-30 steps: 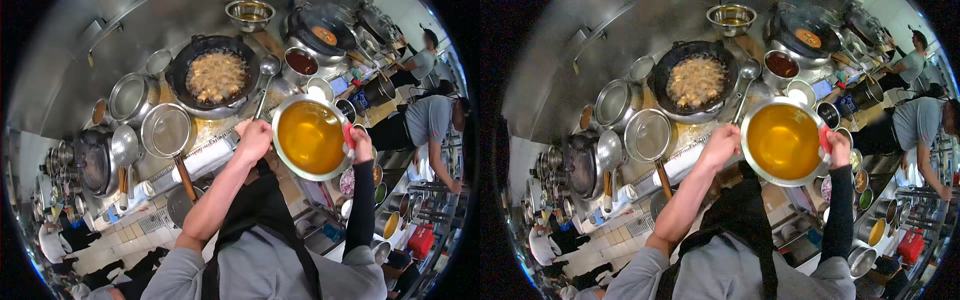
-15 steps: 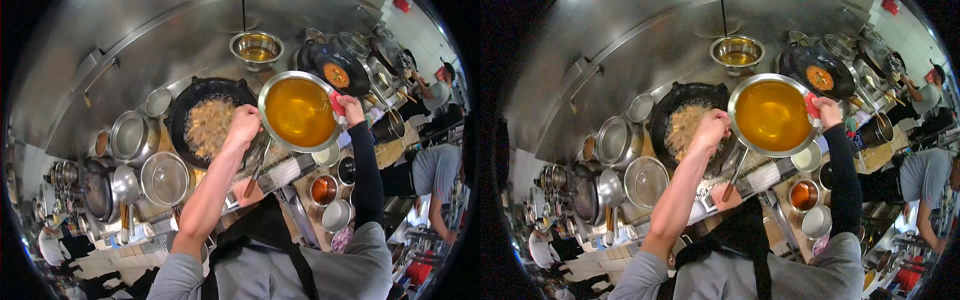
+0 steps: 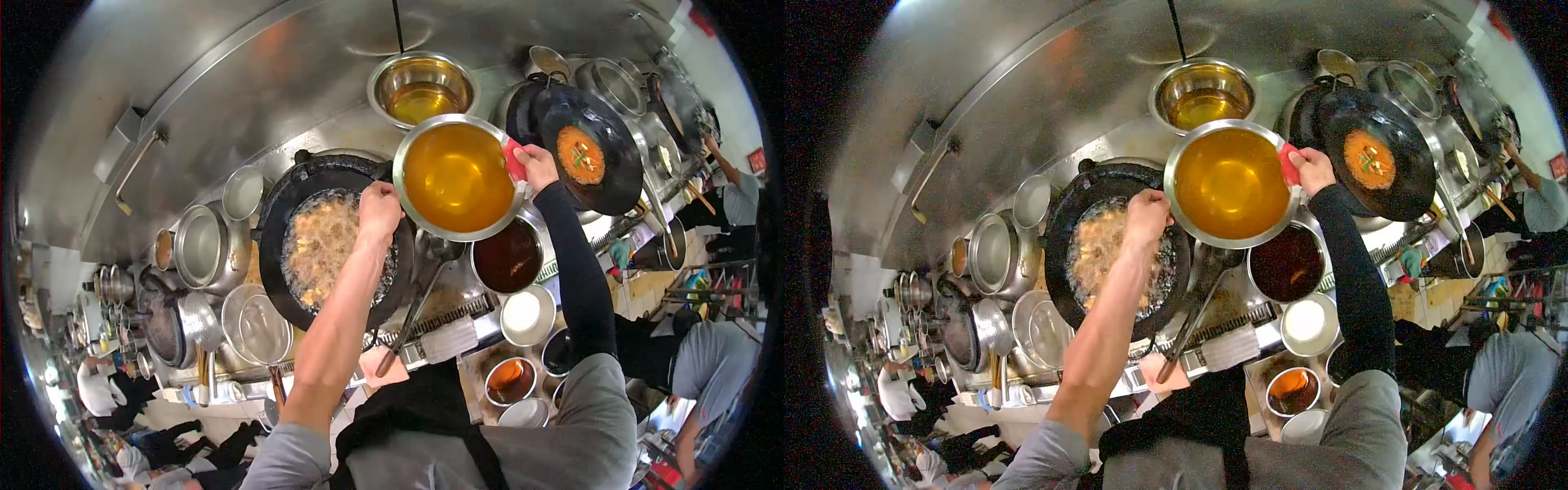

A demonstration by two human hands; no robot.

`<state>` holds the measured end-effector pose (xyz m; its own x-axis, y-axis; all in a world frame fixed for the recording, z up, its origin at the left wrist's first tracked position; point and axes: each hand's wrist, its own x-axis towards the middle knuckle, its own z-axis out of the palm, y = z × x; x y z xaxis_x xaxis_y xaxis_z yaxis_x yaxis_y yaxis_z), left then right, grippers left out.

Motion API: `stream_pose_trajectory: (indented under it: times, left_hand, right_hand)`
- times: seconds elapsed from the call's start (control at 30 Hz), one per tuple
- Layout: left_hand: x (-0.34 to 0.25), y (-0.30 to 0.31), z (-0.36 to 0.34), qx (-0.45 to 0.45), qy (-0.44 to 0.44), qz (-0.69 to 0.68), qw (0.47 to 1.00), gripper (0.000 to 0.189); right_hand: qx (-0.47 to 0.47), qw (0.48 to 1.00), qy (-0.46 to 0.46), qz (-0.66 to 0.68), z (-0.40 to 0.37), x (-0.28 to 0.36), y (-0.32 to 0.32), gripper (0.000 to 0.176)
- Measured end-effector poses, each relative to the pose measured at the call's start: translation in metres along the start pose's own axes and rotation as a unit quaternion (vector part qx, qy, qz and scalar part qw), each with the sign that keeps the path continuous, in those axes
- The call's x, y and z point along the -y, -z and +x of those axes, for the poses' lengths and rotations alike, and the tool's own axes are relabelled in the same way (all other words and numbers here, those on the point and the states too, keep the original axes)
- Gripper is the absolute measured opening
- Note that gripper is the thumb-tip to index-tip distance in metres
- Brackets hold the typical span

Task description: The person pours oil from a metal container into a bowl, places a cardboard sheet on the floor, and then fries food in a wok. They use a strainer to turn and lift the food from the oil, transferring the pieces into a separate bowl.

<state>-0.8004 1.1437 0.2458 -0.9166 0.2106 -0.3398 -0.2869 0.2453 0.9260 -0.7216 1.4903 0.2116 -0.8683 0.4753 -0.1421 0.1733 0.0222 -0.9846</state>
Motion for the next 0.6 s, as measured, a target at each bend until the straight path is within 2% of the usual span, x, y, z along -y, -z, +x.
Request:
stream_pose_trajectory:
  times: [0.13,0.3,0.53,0.6]
  left_hand:
    - [0.011,-0.010,0.003,-0.022,0.032,0.006,0.999,0.014]
    - [0.022,-0.016,-0.001,-0.035,0.062,0.025,0.997,0.019]
    - [0.031,-0.016,-0.003,-0.054,0.076,0.017,0.995,0.015]
    - [0.033,-0.016,-0.005,-0.066,0.087,0.000,0.994,0.013]
  right_hand:
    - [0.039,0.998,0.030,-0.035,0.048,-0.049,0.005,0.021]
    - [0.069,0.996,-0.008,-0.057,0.061,-0.061,-0.002,0.020]
    - [0.068,0.995,-0.009,-0.076,0.061,-0.050,-0.021,0.022]
    - [0.107,0.993,-0.039,-0.037,0.065,-0.051,-0.023,0.018]
